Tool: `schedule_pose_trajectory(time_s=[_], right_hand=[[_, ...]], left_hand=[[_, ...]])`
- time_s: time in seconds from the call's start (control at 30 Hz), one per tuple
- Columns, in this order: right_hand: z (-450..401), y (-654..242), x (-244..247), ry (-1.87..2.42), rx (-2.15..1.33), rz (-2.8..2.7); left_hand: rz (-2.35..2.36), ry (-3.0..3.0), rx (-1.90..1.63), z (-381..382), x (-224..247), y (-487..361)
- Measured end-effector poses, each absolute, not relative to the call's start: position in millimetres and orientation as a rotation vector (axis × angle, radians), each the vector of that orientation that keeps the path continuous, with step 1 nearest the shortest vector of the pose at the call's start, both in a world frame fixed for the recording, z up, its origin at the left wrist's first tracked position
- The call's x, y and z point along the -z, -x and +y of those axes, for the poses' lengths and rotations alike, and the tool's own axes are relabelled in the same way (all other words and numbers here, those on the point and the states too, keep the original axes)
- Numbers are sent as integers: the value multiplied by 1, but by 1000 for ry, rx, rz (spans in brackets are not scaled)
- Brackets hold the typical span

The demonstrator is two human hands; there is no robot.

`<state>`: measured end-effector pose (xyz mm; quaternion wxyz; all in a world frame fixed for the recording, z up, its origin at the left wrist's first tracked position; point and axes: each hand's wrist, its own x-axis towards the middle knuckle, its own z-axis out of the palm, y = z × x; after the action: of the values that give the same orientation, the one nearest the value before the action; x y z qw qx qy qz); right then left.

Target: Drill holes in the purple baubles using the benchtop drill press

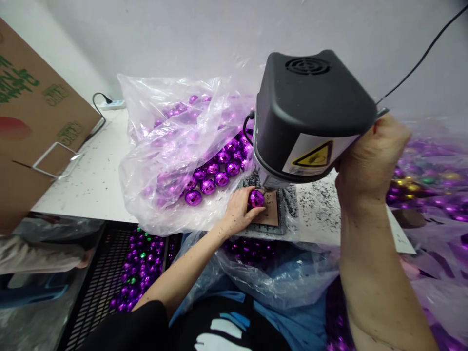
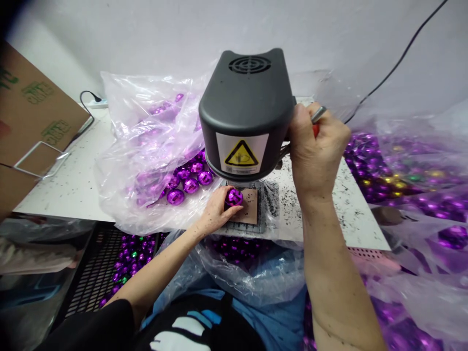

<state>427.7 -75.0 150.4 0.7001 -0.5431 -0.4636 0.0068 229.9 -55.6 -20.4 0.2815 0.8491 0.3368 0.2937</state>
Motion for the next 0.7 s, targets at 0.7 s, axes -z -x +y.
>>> schedule_pose_trajectory(time_s=[0.7], right_hand=[[-95, -418, -148, 1327, 158, -1069]], left_hand=[[842, -2383, -692, -53, 29, -244]])
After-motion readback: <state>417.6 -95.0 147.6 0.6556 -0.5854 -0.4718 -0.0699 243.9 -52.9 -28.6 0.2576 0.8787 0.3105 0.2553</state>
